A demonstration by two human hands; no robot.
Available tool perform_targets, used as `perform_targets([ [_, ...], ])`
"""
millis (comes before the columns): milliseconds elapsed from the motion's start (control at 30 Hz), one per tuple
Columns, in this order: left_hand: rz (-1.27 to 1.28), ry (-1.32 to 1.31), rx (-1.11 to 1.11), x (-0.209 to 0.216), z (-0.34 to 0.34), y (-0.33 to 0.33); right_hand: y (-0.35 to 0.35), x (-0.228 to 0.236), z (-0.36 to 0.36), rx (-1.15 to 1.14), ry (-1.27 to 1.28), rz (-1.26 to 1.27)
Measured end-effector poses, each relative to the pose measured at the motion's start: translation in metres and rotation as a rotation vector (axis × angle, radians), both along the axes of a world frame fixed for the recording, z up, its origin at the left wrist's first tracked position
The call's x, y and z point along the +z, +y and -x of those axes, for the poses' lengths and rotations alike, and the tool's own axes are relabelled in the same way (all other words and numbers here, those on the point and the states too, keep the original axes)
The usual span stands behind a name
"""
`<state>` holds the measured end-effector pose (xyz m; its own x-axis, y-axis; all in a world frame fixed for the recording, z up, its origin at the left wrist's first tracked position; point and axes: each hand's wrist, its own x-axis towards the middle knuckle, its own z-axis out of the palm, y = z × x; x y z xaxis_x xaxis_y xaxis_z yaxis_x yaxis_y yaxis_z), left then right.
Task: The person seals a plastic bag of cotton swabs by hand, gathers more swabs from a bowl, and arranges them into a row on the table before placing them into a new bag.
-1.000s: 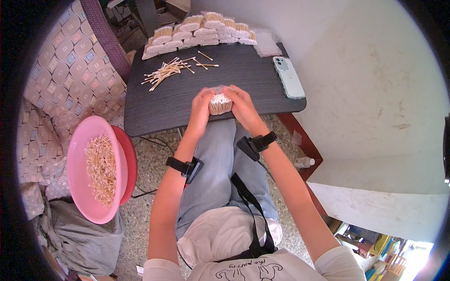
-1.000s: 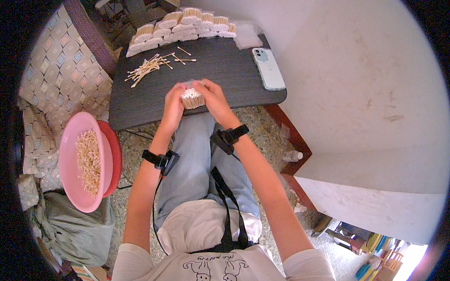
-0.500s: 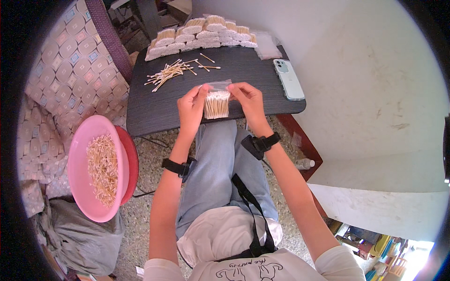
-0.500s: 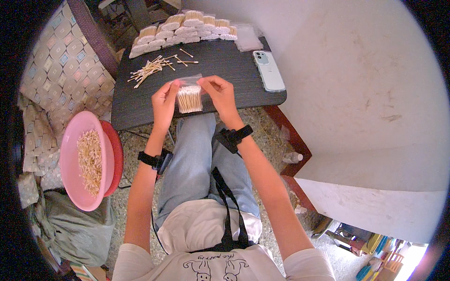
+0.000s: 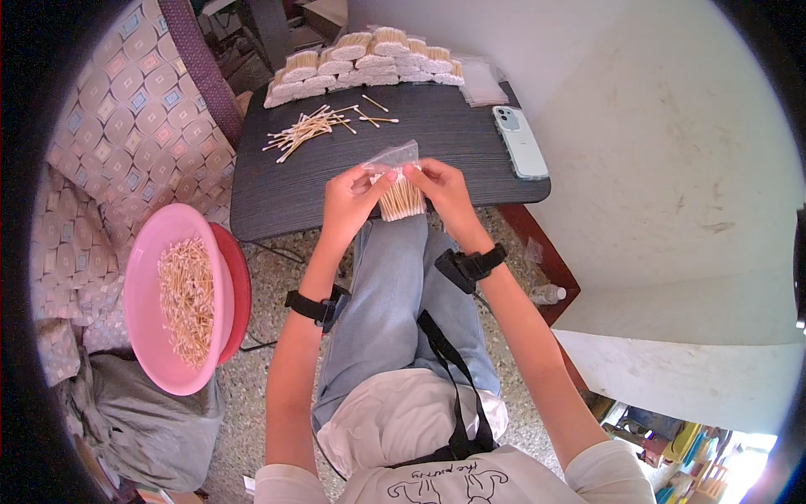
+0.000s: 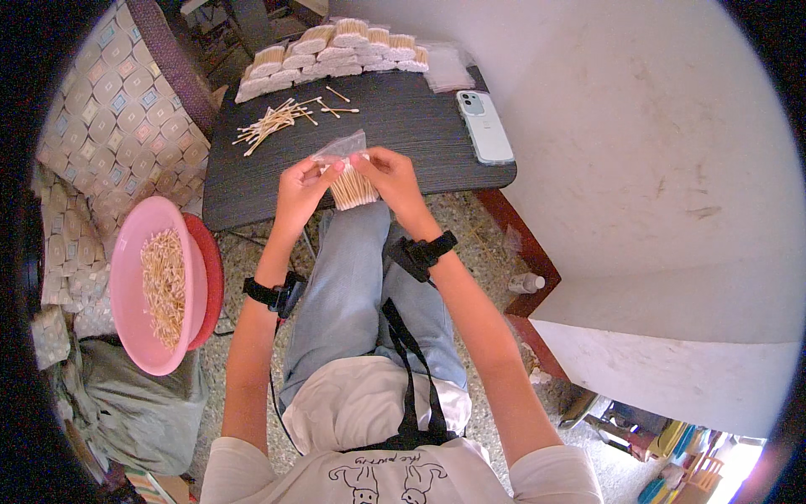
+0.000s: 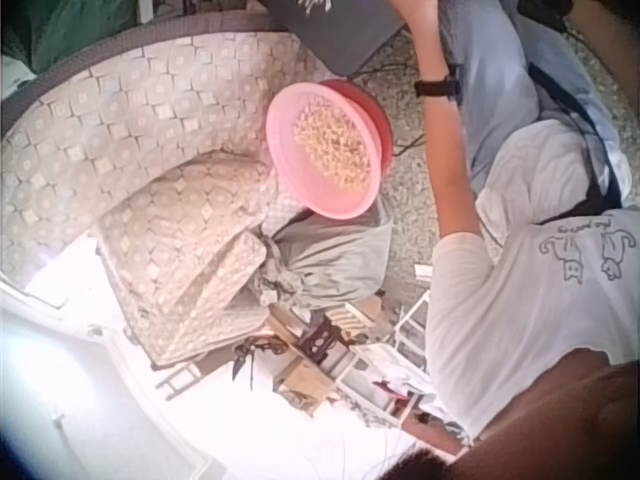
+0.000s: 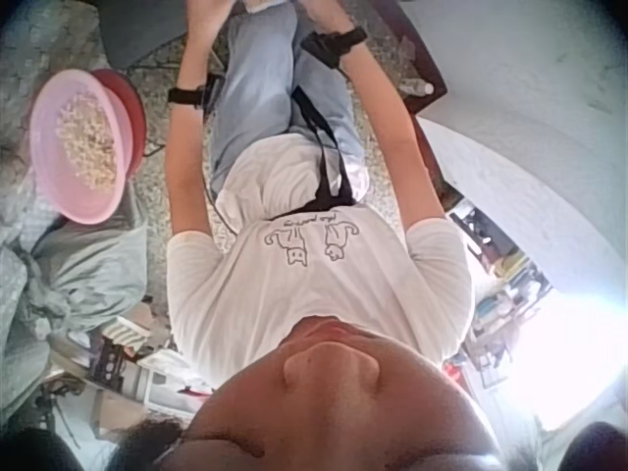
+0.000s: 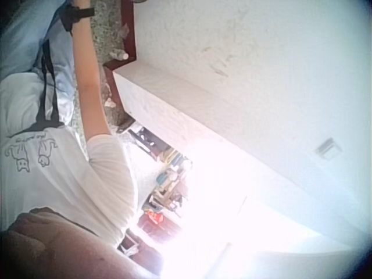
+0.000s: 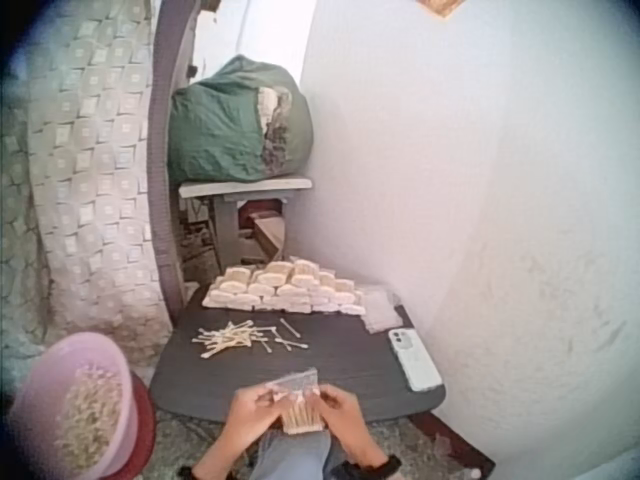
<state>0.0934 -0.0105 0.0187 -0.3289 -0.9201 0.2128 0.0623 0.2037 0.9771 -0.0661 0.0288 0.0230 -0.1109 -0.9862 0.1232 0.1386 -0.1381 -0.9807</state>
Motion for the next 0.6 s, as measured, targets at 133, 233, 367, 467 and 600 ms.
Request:
perform_targets([
  [133, -0.045, -0.005, -0.027, -0.001, -0.006, -0.001, 0.001, -0.001, 0.001, 0.033, 0.012, -0.039],
  [233, -0.022, -0.172, -0.024, 0.004, -0.006, -0.005, -0.002, -0.003, 0.002, 0.034, 0.074, 0.004],
  [367, -0.065, -0.067, -0.030, 0.008, 0.002, -0.001, -0.010, 0.000, 0.012, 0.036, 0.254, 0.010],
  [467, -0.036, -0.040, 0.019, -0.001, -0.002, -0.002, -0.017, -0.005, 0.020, -0.176, 0.243, 0.149],
  [600, 0.447, -0.542, 0.207, -0.010, -0.029, -0.012, -0.020, -0.012, 0.054, -0.281, 0.330, -0.137],
])
